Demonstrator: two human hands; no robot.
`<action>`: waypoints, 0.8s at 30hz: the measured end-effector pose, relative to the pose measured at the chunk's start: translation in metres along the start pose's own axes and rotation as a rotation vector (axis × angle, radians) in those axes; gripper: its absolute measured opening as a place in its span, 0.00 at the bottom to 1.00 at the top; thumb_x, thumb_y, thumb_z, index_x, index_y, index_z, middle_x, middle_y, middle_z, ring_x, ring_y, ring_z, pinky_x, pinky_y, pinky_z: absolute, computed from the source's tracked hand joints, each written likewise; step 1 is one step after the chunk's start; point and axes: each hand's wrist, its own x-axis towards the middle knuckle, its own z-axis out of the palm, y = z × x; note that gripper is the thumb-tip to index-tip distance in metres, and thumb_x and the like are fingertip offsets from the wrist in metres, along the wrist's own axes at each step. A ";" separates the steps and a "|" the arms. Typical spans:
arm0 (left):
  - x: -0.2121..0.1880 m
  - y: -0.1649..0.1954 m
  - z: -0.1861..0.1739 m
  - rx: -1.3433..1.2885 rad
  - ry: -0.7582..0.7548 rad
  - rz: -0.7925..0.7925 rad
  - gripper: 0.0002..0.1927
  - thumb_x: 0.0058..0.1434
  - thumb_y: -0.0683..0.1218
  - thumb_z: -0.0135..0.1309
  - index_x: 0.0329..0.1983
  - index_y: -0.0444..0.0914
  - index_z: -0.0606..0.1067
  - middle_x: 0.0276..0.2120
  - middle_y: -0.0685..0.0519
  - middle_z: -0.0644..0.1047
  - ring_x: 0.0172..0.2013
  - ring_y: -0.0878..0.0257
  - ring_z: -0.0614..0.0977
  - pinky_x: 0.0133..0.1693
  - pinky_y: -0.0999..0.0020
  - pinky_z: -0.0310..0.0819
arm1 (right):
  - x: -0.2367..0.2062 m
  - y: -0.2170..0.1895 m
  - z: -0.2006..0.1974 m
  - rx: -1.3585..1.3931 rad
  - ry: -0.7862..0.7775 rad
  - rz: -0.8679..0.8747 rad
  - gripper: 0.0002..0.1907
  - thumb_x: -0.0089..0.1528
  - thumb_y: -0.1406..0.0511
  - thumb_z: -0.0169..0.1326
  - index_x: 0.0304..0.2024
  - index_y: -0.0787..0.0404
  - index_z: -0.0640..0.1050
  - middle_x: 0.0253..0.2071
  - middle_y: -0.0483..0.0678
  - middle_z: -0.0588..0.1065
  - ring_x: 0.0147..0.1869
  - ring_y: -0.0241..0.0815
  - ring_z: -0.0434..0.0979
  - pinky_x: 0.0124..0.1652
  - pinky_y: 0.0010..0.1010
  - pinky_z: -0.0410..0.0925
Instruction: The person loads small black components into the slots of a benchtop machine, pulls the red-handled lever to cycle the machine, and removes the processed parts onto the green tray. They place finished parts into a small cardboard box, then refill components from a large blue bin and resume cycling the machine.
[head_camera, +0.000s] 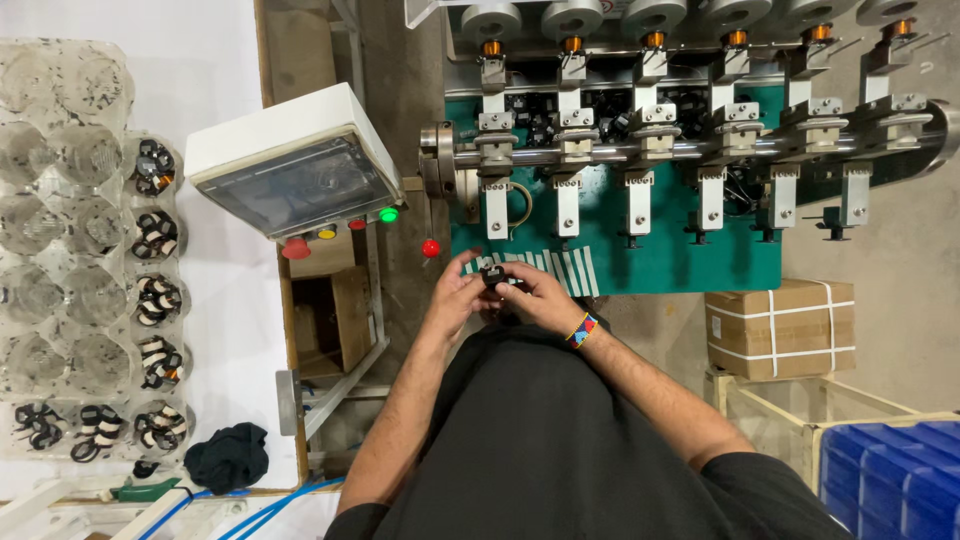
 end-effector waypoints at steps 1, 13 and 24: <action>0.001 0.001 0.000 -0.031 0.013 -0.031 0.27 0.69 0.43 0.52 0.69 0.38 0.60 0.41 0.46 0.80 0.35 0.60 0.83 0.36 0.65 0.80 | 0.001 0.001 0.002 -0.051 0.028 -0.034 0.17 0.69 0.63 0.55 0.58 0.65 0.76 0.56 0.46 0.74 0.56 0.35 0.75 0.52 0.28 0.71; -0.015 -0.015 -0.018 -0.025 0.204 -0.073 0.17 0.69 0.48 0.50 0.58 0.37 0.70 0.39 0.50 0.80 0.35 0.64 0.81 0.35 0.69 0.78 | 0.039 0.002 0.021 0.577 0.326 0.112 0.11 0.70 0.63 0.53 0.50 0.63 0.75 0.42 0.49 0.78 0.43 0.37 0.78 0.45 0.30 0.73; -0.013 -0.036 -0.011 0.303 0.262 -0.030 0.16 0.68 0.52 0.54 0.50 0.36 0.76 0.35 0.50 0.82 0.33 0.61 0.82 0.35 0.65 0.78 | 0.027 -0.010 0.013 0.501 0.221 0.200 0.15 0.69 0.60 0.51 0.54 0.60 0.72 0.37 0.46 0.76 0.36 0.34 0.76 0.37 0.27 0.73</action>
